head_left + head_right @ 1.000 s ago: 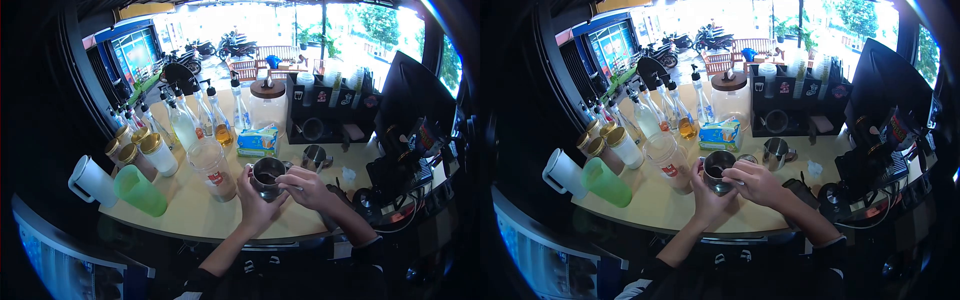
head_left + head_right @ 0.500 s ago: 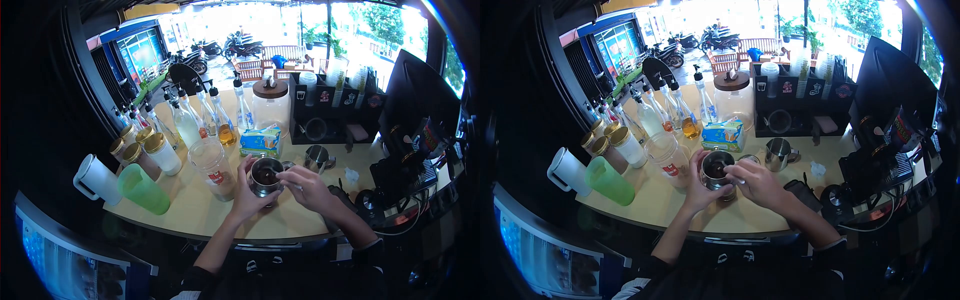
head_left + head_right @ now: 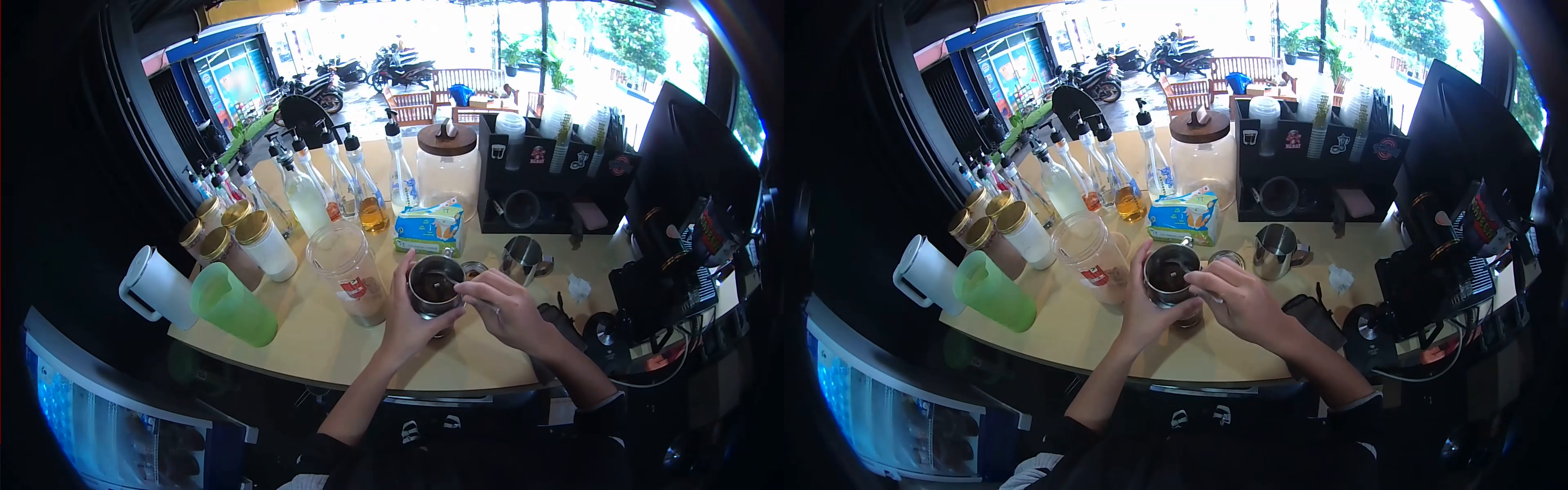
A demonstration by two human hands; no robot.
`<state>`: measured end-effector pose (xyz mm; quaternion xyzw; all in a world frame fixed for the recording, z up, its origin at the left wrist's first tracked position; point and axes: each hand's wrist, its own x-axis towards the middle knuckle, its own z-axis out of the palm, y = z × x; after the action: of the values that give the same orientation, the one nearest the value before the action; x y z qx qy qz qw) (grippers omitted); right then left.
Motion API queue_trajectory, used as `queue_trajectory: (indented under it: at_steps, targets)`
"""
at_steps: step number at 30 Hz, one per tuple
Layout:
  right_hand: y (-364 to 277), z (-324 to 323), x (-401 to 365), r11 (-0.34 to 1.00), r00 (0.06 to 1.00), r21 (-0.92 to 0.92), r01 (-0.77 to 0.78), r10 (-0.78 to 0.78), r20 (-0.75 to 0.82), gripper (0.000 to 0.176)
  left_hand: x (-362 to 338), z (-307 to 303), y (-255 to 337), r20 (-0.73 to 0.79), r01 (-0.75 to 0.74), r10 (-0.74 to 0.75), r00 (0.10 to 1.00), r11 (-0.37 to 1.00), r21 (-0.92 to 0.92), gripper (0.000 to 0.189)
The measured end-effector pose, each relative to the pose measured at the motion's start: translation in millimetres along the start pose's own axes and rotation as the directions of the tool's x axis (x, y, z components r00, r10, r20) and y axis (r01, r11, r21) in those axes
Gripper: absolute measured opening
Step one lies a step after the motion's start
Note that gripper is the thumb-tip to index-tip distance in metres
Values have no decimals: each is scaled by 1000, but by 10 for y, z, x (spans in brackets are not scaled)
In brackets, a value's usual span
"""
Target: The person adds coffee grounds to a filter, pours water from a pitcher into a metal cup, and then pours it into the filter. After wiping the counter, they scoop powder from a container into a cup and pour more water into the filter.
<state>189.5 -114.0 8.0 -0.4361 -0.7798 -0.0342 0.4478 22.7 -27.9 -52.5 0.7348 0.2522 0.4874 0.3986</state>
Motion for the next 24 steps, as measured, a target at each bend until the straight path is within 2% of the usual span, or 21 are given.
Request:
queue_trajectory:
  at_steps: [2,7,13,16,18,24]
  targets:
    - [-28,-13,-10,995,997,93,37,-43,59,24,20,2,11,-22,37,-37,999,999,18,113]
    - [13,-34,-26,999,999,31,16,-17,32,27,102,-131,69,113,88,-69,991,981,-175,111]
    - [-49,-53,-32,997,998,59,49,-51,29,26,196,-223,44,243,117,-50,969,956,-268,106]
    - [-32,-54,-23,1000,1000,-10,18,-18,1,29,229,-258,48,262,90,-27,965,969,-232,100]
    - [-111,-51,-23,994,994,50,92,-95,60,30,244,-277,67,269,83,-23,963,973,-214,97]
    - [-47,-34,-27,993,993,-16,115,-116,-10,33,250,-351,134,315,80,-24,949,983,-164,89]
